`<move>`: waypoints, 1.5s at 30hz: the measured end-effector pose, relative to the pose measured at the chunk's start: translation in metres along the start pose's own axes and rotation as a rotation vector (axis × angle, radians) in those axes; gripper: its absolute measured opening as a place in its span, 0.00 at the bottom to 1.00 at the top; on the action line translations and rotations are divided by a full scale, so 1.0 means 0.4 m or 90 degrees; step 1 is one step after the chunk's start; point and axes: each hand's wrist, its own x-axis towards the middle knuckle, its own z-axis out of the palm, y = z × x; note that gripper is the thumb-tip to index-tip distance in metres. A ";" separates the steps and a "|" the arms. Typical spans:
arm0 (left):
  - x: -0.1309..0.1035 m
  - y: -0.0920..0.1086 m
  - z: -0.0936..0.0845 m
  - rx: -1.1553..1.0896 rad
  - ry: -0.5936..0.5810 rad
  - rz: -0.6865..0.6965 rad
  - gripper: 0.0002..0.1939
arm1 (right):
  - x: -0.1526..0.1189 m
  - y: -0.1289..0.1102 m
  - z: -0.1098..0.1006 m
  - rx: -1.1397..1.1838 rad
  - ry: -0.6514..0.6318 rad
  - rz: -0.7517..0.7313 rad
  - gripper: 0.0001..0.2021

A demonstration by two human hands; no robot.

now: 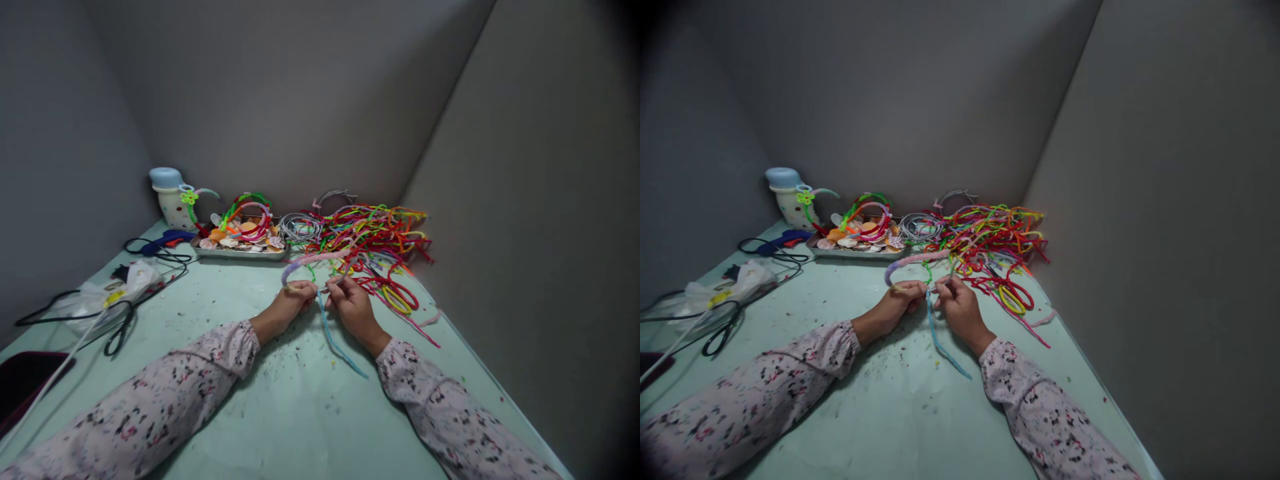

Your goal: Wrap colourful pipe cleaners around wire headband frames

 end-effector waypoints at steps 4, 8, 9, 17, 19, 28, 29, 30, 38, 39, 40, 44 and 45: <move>-0.002 0.005 0.003 -0.010 0.020 -0.009 0.13 | -0.001 -0.004 0.000 -0.003 0.020 -0.005 0.10; 0.001 0.003 0.005 -0.016 0.034 -0.018 0.13 | -0.001 -0.009 0.000 0.010 0.023 -0.003 0.10; 0.001 0.002 0.005 -0.023 0.038 -0.015 0.12 | -0.001 -0.008 0.000 0.019 0.015 -0.002 0.09; -0.003 0.006 0.007 -0.040 0.048 -0.002 0.12 | -0.002 0.011 0.004 0.025 -0.048 -0.032 0.08; -0.003 0.007 0.008 -0.045 0.047 -0.011 0.12 | -0.001 0.012 0.004 0.016 -0.054 -0.036 0.07; 0.001 0.006 0.008 -0.034 0.029 -0.024 0.13 | 0.002 0.023 0.002 0.042 -0.063 0.005 0.09; 0.001 0.006 0.008 -0.034 0.028 -0.023 0.13 | 0.003 0.024 0.001 0.050 -0.065 0.006 0.09; 0.001 0.005 0.007 -0.034 0.027 -0.021 0.13 | 0.003 0.024 0.000 0.056 -0.068 0.005 0.09; -0.003 0.003 0.000 0.019 0.011 0.010 0.15 | 0.005 0.007 0.001 0.109 -0.070 0.030 0.10; -0.003 0.004 0.000 0.028 0.013 0.013 0.15 | 0.005 0.005 0.003 0.121 -0.070 0.043 0.11; -0.004 0.004 0.000 0.036 0.015 0.014 0.16 | 0.005 0.004 0.005 0.131 -0.069 0.056 0.11; -0.004 0.002 0.001 0.060 0.021 0.011 0.16 | 0.006 0.004 0.008 0.143 -0.054 0.089 0.10; -0.004 0.001 0.001 0.066 0.023 0.012 0.16 | 0.006 0.005 0.008 0.141 -0.050 0.091 0.09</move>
